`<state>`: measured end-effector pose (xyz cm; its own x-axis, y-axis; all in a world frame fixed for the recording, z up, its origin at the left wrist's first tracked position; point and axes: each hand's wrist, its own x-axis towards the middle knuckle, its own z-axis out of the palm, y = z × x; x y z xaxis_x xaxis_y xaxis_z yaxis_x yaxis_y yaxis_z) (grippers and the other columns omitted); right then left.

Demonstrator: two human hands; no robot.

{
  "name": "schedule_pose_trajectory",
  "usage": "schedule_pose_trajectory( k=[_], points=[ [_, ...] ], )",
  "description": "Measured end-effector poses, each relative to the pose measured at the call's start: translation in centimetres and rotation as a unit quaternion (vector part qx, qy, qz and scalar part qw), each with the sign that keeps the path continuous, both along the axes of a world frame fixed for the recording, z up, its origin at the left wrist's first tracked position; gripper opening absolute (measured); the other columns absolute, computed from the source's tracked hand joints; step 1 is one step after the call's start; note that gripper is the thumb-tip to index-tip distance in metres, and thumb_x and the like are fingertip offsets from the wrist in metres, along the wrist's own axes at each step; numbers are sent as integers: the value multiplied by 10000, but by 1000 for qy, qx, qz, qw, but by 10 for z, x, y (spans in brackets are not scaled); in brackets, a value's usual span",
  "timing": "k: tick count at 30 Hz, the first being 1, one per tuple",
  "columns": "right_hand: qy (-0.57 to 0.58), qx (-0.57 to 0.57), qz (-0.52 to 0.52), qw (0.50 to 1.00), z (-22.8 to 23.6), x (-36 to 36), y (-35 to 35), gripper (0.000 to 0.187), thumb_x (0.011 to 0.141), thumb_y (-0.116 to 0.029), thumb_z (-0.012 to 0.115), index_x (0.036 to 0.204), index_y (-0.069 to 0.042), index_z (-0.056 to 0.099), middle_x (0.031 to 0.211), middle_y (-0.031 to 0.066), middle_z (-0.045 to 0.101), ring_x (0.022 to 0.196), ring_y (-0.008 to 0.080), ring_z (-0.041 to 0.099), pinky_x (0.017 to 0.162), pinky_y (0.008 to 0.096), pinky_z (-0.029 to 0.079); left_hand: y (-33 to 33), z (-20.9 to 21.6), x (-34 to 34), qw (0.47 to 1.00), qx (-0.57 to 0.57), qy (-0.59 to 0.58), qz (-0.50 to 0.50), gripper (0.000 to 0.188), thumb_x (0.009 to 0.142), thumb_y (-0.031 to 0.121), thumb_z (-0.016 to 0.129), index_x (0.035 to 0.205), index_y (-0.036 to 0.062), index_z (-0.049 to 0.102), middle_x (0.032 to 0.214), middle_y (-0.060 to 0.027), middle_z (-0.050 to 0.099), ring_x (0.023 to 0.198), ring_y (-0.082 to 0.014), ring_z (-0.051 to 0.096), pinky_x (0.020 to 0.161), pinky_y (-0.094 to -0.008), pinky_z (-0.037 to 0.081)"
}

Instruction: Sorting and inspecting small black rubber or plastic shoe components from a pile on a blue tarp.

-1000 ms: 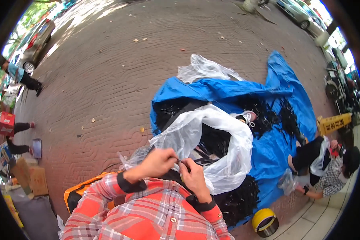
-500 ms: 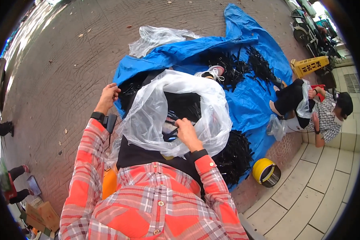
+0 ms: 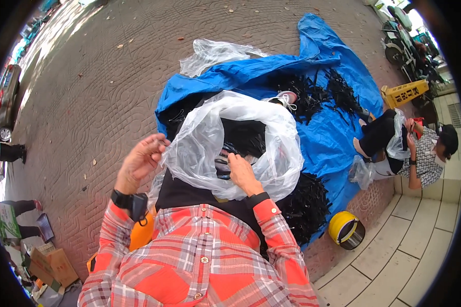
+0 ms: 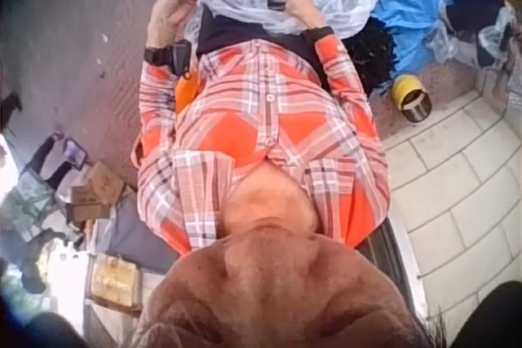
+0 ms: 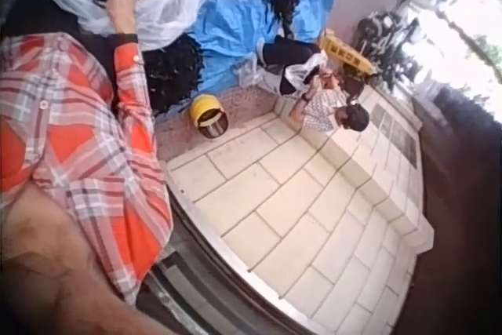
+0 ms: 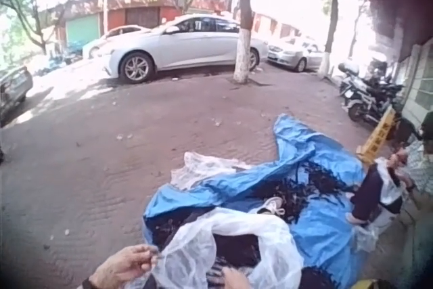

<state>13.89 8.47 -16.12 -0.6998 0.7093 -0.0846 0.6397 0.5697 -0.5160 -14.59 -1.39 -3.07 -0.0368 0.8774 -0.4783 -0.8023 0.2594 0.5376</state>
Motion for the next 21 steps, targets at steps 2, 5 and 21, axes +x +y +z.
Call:
schedule_pose_trajectory(
  k=[2,5,21],
  points=[
    [102,-200,-92,970,21,-3,-2,182,786,-28,523,969,-35,517,786,83,555,658,175,545,560,302,427,-1,-2,26,999,3,-38,-28,286,825,25,575,1101,-22,516,987,-134,585,741,-110,584,575,-159,461],
    [243,-416,-190,855,53,3,-6,215,832,-28,497,1047,-28,505,744,46,555,569,88,509,487,235,413,5,1,66,998,-2,-42,-44,283,832,43,578,1105,-11,530,976,-136,593,764,-121,581,573,-174,467],
    [297,-390,-152,858,129,13,-39,310,808,-32,560,1118,-32,550,667,-10,491,500,31,408,427,187,329,6,0,100,987,1,111,-120,259,829,42,586,1080,-18,558,876,-94,624,685,-104,580,579,-194,476]
  ],
)
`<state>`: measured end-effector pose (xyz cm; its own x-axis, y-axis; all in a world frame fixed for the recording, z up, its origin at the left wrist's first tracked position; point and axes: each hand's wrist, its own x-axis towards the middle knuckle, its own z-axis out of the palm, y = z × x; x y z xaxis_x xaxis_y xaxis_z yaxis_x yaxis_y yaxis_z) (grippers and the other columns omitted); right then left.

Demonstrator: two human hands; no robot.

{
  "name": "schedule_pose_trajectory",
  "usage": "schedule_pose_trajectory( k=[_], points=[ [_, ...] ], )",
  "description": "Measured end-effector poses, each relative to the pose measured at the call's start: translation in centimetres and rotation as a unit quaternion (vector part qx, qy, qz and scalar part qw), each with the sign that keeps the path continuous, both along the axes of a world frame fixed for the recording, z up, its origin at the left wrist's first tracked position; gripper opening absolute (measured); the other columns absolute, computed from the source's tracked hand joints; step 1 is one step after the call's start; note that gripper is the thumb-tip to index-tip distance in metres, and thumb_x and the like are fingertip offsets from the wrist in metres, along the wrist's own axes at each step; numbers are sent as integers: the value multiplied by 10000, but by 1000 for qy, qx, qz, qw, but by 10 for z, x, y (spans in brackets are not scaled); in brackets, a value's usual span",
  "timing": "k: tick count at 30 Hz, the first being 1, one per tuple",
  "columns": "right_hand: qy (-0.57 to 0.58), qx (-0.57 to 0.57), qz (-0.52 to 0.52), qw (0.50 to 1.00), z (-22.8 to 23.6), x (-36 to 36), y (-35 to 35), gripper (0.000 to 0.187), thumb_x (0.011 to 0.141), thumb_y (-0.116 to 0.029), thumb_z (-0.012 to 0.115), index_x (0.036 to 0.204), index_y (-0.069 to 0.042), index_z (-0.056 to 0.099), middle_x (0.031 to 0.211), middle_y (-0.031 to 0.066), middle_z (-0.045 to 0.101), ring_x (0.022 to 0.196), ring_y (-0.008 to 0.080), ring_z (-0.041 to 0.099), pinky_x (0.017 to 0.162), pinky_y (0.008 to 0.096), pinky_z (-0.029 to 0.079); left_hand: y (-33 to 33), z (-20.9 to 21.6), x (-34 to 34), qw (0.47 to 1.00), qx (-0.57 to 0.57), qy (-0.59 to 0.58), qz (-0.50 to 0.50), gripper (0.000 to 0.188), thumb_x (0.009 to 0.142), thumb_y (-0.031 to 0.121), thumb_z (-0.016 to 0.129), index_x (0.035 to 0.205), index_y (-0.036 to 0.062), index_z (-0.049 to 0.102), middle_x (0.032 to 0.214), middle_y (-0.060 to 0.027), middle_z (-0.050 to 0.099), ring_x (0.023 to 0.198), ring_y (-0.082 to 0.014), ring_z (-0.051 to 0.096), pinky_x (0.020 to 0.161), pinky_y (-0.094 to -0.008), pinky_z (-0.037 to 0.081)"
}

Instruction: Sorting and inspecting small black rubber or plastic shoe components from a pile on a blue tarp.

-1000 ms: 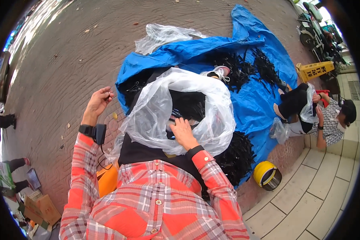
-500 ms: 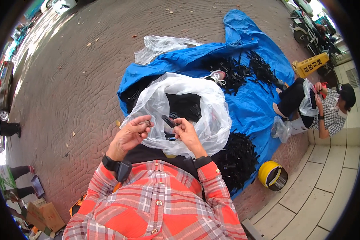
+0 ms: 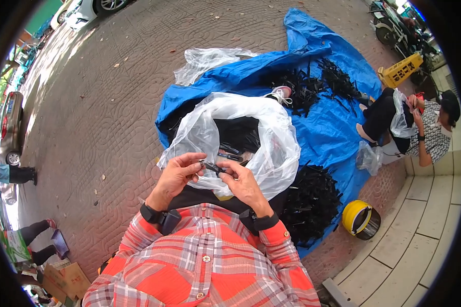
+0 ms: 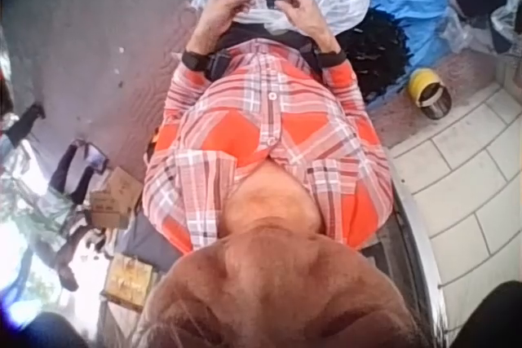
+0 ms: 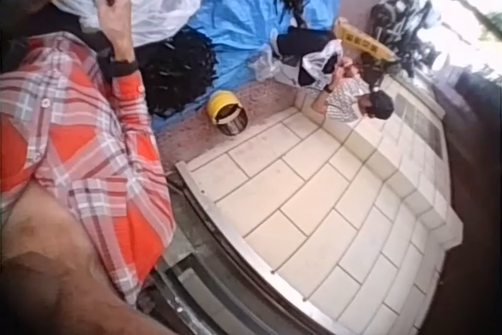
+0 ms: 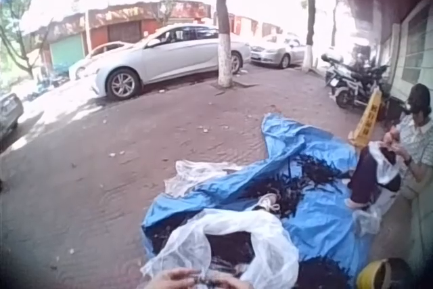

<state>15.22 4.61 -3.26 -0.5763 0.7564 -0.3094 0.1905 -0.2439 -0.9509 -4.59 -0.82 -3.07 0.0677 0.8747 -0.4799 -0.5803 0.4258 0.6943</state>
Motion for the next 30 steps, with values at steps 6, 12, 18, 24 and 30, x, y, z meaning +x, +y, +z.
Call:
schedule_pose_trajectory(
  k=[6,12,18,24,30],
  points=[
    [69,-80,-8,994,4,0,-4,261,810,-33,583,1069,-8,560,675,-25,489,492,21,399,415,174,313,-2,2,1,999,19,36,-1,261,816,39,605,1066,-27,575,843,-84,628,673,-91,572,563,-191,457],
    [100,-106,18,989,6,0,-4,248,815,-33,584,1059,3,558,687,-26,497,499,15,405,414,165,311,-5,10,2,997,43,69,-12,259,792,57,640,1034,-28,597,764,-62,622,582,-66,528,497,-175,423],
    [69,-81,17,994,19,-14,-7,191,811,-32,590,994,16,565,719,0,542,568,36,475,475,177,365,-9,18,10,978,81,185,-59,210,774,30,644,978,-8,612,667,-6,575,507,-41,476,445,-165,363],
    [18,-85,38,995,25,-8,1,114,832,-92,575,878,12,573,701,13,564,632,58,518,531,188,395,-14,15,8,987,92,133,-14,208,774,58,661,968,2,611,662,-7,572,512,-35,470,445,-161,351],
    [36,-77,108,990,28,-7,-1,147,853,-144,536,824,-4,568,643,-36,479,595,39,432,519,196,347,-16,23,9,982,111,143,-58,187,769,14,652,949,-16,612,703,-39,610,543,-53,511,483,-174,402]
  ],
)
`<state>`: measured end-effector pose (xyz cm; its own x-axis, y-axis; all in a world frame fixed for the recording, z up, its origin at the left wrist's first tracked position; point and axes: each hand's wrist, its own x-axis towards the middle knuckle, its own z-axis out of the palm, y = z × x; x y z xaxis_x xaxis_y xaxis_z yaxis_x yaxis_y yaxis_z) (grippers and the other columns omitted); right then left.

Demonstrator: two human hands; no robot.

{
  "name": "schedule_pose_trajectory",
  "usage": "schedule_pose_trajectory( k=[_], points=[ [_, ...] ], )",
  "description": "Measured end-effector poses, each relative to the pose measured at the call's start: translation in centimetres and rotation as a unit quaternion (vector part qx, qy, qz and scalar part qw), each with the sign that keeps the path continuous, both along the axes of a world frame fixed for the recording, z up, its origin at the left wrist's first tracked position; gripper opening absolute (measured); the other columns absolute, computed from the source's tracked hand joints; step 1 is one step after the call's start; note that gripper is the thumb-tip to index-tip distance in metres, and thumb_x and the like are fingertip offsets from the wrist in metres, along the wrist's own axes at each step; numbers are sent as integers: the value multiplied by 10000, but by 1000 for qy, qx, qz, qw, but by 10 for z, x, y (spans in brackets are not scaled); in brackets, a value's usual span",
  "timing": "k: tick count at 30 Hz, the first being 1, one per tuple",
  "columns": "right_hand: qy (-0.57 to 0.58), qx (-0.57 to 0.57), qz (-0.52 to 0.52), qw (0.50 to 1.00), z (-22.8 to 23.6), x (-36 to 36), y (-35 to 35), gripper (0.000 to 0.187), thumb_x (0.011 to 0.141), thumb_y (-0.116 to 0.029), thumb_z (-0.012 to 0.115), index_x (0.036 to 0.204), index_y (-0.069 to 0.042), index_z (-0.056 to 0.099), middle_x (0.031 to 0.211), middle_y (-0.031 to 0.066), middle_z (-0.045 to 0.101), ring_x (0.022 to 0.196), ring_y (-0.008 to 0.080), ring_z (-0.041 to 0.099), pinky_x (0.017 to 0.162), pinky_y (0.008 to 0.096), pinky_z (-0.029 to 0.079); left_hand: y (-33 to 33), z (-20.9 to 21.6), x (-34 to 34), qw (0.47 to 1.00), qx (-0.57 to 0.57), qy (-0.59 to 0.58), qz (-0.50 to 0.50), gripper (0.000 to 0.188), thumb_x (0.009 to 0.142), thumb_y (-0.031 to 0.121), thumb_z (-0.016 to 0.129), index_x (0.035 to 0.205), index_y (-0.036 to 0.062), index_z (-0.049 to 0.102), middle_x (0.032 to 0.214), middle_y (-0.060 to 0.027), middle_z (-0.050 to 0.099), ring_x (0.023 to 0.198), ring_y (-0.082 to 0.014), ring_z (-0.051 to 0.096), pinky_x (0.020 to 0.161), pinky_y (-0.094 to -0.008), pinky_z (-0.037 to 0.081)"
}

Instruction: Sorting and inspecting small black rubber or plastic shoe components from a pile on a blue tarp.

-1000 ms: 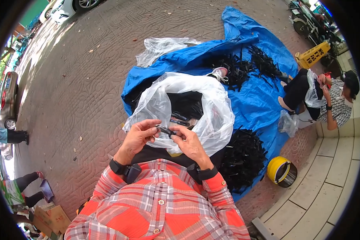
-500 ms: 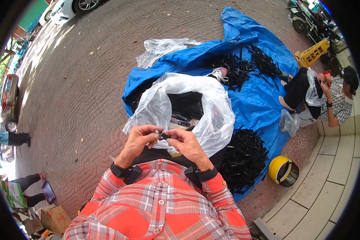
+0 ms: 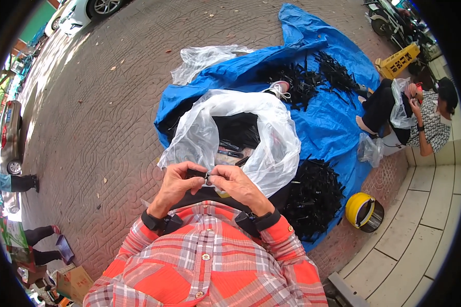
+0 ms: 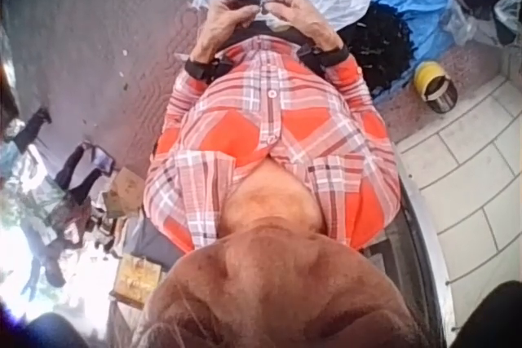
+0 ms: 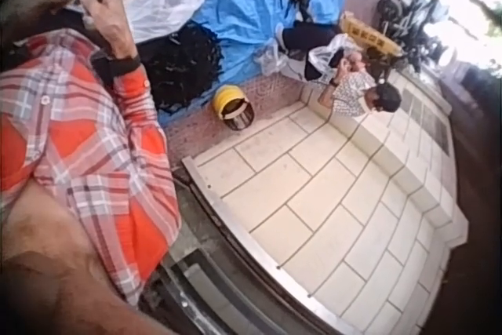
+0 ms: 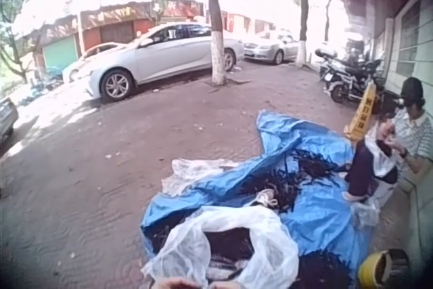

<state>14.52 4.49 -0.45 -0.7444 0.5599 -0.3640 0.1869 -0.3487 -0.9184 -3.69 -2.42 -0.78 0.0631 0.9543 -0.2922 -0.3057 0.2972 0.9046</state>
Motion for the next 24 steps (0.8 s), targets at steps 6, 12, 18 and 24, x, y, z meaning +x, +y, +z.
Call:
schedule_pose_trajectory(
  k=[6,12,18,24],
  points=[
    [37,-33,6,999,4,-5,-3,149,846,-146,520,782,-18,560,642,-45,465,585,32,401,505,195,318,-6,-2,3,1000,16,-5,15,173,763,30,671,921,-16,618,722,-44,624,570,-58,532,503,-173,425],
    [-9,105,-41,994,-7,-14,-7,166,831,-168,555,825,-2,554,696,29,508,622,115,466,556,257,375,-1,-2,9,993,22,98,62,133,765,10,658,891,-6,618,729,-39,620,580,-34,523,479,-165,408],
    [-105,462,-114,873,2,-39,-19,210,820,-188,578,795,2,494,780,146,516,727,305,511,636,384,400,4,-18,13,954,121,243,127,152,759,70,681,871,-6,611,679,7,582,604,-36,496,540,-168,401],
    [-84,416,-202,883,-23,-40,-12,176,861,-137,516,799,24,478,735,187,516,651,335,523,552,400,407,6,-11,19,971,39,201,126,179,757,75,658,894,-23,597,693,-23,590,631,-45,506,564,-193,419]
  ],
)
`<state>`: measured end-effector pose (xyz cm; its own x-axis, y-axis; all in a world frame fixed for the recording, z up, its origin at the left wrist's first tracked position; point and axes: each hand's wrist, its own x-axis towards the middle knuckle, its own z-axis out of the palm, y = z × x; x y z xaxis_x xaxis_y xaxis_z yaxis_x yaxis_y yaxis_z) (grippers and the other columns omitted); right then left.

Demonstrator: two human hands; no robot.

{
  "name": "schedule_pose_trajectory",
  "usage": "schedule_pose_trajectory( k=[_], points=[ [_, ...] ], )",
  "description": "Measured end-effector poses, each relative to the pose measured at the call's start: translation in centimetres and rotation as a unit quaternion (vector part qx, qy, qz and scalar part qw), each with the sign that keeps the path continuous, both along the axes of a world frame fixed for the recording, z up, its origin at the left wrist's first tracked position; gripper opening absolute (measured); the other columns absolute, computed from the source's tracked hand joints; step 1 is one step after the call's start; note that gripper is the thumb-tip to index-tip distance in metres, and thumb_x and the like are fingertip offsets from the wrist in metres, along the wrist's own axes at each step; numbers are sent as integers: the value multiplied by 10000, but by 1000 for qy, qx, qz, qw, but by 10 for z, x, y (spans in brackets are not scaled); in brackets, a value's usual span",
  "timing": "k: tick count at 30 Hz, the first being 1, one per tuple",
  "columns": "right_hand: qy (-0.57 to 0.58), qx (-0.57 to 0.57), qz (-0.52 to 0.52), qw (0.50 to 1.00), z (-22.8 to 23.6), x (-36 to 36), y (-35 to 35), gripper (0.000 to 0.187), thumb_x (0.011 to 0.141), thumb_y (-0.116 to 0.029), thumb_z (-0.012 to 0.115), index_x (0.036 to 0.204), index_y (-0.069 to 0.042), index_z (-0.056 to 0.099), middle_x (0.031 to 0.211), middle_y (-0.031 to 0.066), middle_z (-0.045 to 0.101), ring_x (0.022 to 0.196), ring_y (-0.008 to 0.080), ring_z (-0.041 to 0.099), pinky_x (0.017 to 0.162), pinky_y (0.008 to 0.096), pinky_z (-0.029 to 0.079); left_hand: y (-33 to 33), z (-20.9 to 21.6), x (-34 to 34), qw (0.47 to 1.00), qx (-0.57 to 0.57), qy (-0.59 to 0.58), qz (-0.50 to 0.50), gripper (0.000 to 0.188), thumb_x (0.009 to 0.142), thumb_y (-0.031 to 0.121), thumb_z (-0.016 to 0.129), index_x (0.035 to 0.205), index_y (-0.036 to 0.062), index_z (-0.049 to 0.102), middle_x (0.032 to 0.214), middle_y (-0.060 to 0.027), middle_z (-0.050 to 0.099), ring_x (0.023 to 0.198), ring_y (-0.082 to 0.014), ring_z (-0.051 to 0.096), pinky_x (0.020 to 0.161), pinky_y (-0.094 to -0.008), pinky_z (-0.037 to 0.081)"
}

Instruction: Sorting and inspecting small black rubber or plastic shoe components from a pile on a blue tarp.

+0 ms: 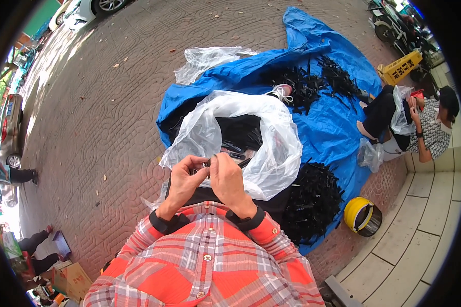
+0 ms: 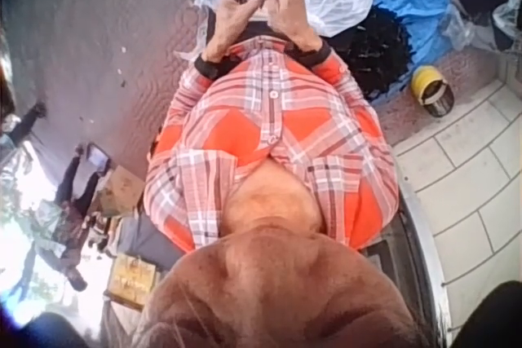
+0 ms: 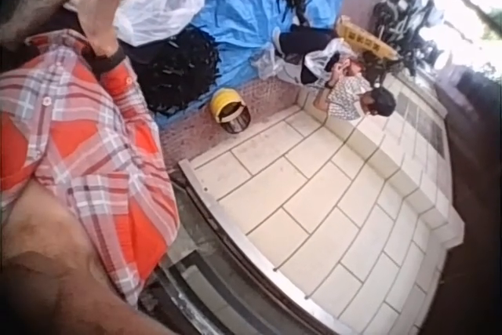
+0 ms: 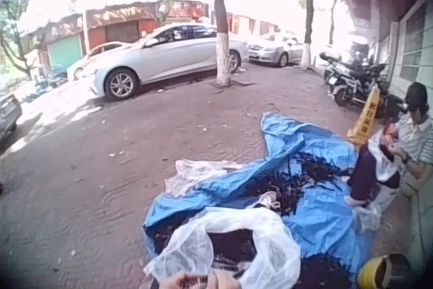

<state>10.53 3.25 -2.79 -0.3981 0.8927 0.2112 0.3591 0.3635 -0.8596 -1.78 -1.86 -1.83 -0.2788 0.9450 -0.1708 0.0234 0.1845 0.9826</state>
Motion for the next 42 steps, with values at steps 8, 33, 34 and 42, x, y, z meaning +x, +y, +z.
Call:
schedule_pose_trajectory(
  k=[8,33,34,42],
  points=[
    [57,-32,-7,998,6,-5,-1,216,861,-158,549,752,22,504,601,159,516,537,311,508,513,351,410,0,4,-1,991,48,122,-5,168,767,87,658,878,-25,601,705,-52,607,623,-57,518,562,-200,425],
    [324,-434,-20,840,7,3,4,205,873,-179,565,734,-28,556,595,24,554,468,72,495,407,191,360,5,12,8,972,-17,-223,71,101,789,-2,546,865,-44,598,673,-51,590,477,-45,443,428,-174,320],
    [338,-451,-19,826,8,3,4,207,872,-183,566,733,-29,557,596,29,555,467,76,499,406,193,362,5,12,8,971,-15,-228,70,92,791,-4,549,860,-41,598,671,-52,590,477,-45,444,423,-173,321],
    [360,-499,-9,788,9,4,6,220,866,-205,575,726,-35,562,593,36,555,460,92,509,402,197,366,3,12,3,969,-18,-239,57,49,795,-12,566,832,-26,594,665,-51,591,470,-44,445,399,-169,323]
  ],
)
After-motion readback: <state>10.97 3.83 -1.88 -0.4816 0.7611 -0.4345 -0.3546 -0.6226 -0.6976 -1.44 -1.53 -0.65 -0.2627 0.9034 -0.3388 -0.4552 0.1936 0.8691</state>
